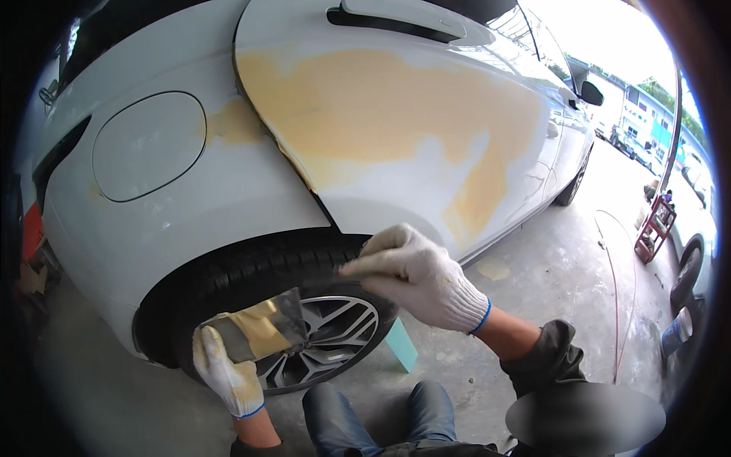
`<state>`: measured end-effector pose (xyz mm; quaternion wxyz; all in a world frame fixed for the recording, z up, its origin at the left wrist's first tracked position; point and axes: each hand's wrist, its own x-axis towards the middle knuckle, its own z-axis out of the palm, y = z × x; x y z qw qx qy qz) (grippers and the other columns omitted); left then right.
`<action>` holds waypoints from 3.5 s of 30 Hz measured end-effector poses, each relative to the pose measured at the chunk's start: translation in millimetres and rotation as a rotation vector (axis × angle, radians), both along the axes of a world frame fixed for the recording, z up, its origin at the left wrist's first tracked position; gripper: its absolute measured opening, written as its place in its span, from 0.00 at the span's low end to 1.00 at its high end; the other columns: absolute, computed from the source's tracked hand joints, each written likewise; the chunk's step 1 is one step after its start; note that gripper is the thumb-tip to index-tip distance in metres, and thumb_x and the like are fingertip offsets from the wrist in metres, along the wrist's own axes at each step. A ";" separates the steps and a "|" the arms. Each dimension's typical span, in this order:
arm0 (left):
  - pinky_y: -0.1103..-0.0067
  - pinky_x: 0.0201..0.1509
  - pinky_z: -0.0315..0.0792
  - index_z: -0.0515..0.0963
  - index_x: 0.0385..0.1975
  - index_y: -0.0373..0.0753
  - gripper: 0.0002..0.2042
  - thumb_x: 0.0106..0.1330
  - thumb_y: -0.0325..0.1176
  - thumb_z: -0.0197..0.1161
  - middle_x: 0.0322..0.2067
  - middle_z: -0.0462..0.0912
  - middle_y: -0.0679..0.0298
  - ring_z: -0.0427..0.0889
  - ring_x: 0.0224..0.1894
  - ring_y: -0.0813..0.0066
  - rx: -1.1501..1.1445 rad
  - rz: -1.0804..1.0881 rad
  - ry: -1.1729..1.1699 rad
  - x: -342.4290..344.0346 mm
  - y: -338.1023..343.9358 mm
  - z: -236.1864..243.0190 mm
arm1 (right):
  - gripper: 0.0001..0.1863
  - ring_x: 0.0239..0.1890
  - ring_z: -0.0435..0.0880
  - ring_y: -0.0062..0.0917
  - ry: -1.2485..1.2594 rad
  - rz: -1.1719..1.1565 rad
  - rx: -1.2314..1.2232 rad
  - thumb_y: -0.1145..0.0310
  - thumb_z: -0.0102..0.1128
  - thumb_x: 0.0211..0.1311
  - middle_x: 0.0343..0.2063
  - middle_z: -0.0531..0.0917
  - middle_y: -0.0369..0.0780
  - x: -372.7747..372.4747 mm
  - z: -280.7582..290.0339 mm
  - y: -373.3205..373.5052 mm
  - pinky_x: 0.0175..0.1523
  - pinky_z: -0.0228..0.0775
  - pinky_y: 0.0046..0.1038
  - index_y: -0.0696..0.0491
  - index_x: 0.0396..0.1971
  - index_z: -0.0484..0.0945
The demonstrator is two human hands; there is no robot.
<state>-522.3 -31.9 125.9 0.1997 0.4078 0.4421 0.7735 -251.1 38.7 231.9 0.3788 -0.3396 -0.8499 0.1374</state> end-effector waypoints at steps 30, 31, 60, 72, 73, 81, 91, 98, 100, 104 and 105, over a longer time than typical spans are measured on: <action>0.78 0.39 0.74 0.75 0.37 0.30 0.18 0.72 0.43 0.52 0.33 0.78 0.60 0.77 0.35 0.73 -0.030 -0.203 -0.336 -19.2 -14.4 -34.9 | 0.13 0.27 0.81 0.24 0.015 -0.335 0.360 0.67 0.66 0.56 0.26 0.82 0.43 -85.2 69.4 -10.9 0.34 0.73 0.26 0.58 0.39 0.85; 0.78 0.39 0.74 0.75 0.37 0.30 0.18 0.72 0.43 0.52 0.33 0.79 0.59 0.77 0.35 0.73 -0.038 -0.285 -0.320 -18.6 -14.7 -29.2 | 0.15 0.28 0.81 0.24 0.040 -0.180 0.259 0.70 0.65 0.57 0.29 0.84 0.41 -74.4 58.3 -21.3 0.35 0.73 0.25 0.55 0.44 0.85; 0.64 0.40 0.75 0.78 0.39 0.30 0.10 0.71 0.32 0.57 0.36 0.80 0.47 0.80 0.35 0.48 -0.024 -0.250 -0.027 -61.1 4.7 -99.0 | 0.11 0.13 0.72 0.30 0.053 -0.830 0.614 0.68 0.66 0.55 0.13 0.72 0.43 -113.7 0.1 -1.0 0.22 0.63 0.29 0.57 0.19 0.77; 0.62 0.40 0.77 0.80 0.39 0.32 0.11 0.68 0.35 0.62 0.37 0.80 0.46 0.82 0.36 0.47 0.136 0.149 0.668 -104.0 30.3 -125.4 | 0.10 0.14 0.78 0.33 -0.016 -0.951 0.740 0.68 0.64 0.53 0.14 0.75 0.44 -124.8 9.1 11.5 0.23 0.66 0.31 0.57 0.18 0.77; 0.63 0.40 0.78 0.80 0.39 0.32 0.10 0.68 0.35 0.62 0.37 0.81 0.47 0.82 0.37 0.48 0.156 0.245 0.804 -104.7 31.7 -126.5 | 0.10 0.14 0.78 0.33 -0.019 -0.953 0.741 0.68 0.64 0.53 0.14 0.76 0.44 -127.0 12.6 11.7 0.23 0.66 0.31 0.57 0.18 0.77; 0.63 0.40 0.78 0.81 0.39 0.34 0.09 0.67 0.34 0.64 0.38 0.81 0.47 0.82 0.37 0.49 0.108 0.241 0.718 -102.0 36.7 -142.3 | 0.10 0.15 0.80 0.33 -0.019 -0.914 0.839 0.67 0.64 0.54 0.14 0.78 0.43 -144.1 42.4 34.7 0.24 0.68 0.31 0.56 0.20 0.80; 0.61 0.41 0.77 0.79 0.41 0.32 0.11 0.65 0.33 0.66 0.40 0.81 0.45 0.82 0.39 0.47 0.116 0.354 0.858 -106.4 37.2 -153.6 | 0.13 0.17 0.79 0.41 -0.083 -0.939 0.923 0.63 0.61 0.56 0.15 0.77 0.46 -158.9 73.1 45.5 0.25 0.69 0.36 0.56 0.17 0.78; 0.60 0.41 0.77 0.78 0.43 0.31 0.13 0.64 0.33 0.67 0.41 0.80 0.44 0.82 0.39 0.46 0.092 0.234 0.700 -107.4 33.8 -151.7 | 0.15 0.16 0.78 0.39 -0.054 -0.882 0.879 0.60 0.60 0.53 0.13 0.76 0.46 -154.5 110.6 58.4 0.24 0.68 0.35 0.58 0.20 0.81; 0.60 0.41 0.77 0.78 0.42 0.31 0.13 0.64 0.33 0.66 0.40 0.80 0.44 0.81 0.38 0.46 0.079 0.202 0.560 -105.1 33.7 -154.0 | 0.16 0.16 0.79 0.36 0.003 -0.828 0.907 0.59 0.60 0.51 0.13 0.77 0.46 -153.8 122.3 63.4 0.26 0.69 0.34 0.59 0.22 0.83; 0.61 0.41 0.77 0.79 0.41 0.31 0.12 0.65 0.34 0.65 0.39 0.81 0.44 0.81 0.37 0.45 0.036 0.231 0.688 -104.7 30.6 -155.6 | 0.16 0.27 0.84 0.18 -0.067 -0.839 0.778 0.63 0.63 0.56 0.25 0.87 0.41 -156.8 156.6 62.4 0.36 0.75 0.23 0.61 0.35 0.86; 0.61 0.41 0.76 0.78 0.41 0.30 0.12 0.66 0.35 0.64 0.39 0.81 0.44 0.81 0.37 0.46 0.048 0.194 0.651 -100.3 32.6 -157.5 | 0.16 0.25 0.82 0.21 -0.019 -0.796 0.785 0.61 0.63 0.56 0.23 0.85 0.42 -151.4 167.2 55.4 0.34 0.73 0.25 0.60 0.34 0.85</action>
